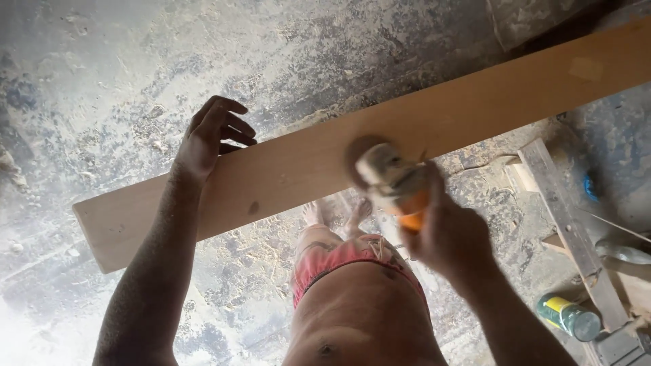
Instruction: Sanding a long wooden board using a power angle grinder with a sanding disc.
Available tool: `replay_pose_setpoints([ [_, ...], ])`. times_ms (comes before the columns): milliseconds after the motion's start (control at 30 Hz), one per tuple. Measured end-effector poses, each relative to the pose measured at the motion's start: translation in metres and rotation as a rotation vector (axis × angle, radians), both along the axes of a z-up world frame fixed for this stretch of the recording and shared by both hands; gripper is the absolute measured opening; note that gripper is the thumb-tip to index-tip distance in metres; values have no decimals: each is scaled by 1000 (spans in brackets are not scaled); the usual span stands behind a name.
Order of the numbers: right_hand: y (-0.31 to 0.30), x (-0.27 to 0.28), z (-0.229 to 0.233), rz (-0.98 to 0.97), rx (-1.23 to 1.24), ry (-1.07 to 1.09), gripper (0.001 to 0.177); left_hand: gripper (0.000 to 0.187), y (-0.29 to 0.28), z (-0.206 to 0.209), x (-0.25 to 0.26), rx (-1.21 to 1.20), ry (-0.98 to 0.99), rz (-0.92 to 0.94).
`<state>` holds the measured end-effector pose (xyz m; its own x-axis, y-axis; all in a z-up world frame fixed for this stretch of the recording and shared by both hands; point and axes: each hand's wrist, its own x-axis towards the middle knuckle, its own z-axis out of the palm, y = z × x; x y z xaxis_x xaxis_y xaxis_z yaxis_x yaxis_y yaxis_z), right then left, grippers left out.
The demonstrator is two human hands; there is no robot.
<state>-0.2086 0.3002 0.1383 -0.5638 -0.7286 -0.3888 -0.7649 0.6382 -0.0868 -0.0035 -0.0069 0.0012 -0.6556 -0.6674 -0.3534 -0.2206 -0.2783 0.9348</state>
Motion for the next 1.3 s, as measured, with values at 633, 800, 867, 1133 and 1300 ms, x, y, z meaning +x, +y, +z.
replay_pose_setpoints([
  [633, -53, 94, -14, 470, -246, -89, 100, 44, -26, 21, 65, -281, -231, -31],
  [800, -28, 49, -12, 282, -131, -95, 103, 41, -19, 15, 77, -156, -114, 58],
  [867, -18, 32, -3, 200, -143, -99, 98, 41, -17, 8, 71, -153, -99, 92],
  [1133, -29, 53, -14, 122, -172, -94, 100, 44, -23, 4, 71, -130, -58, 55],
  [1300, -60, 112, -25, 413, -224, -135, 106, 41, -25, -1, 80, -183, -121, 103],
])
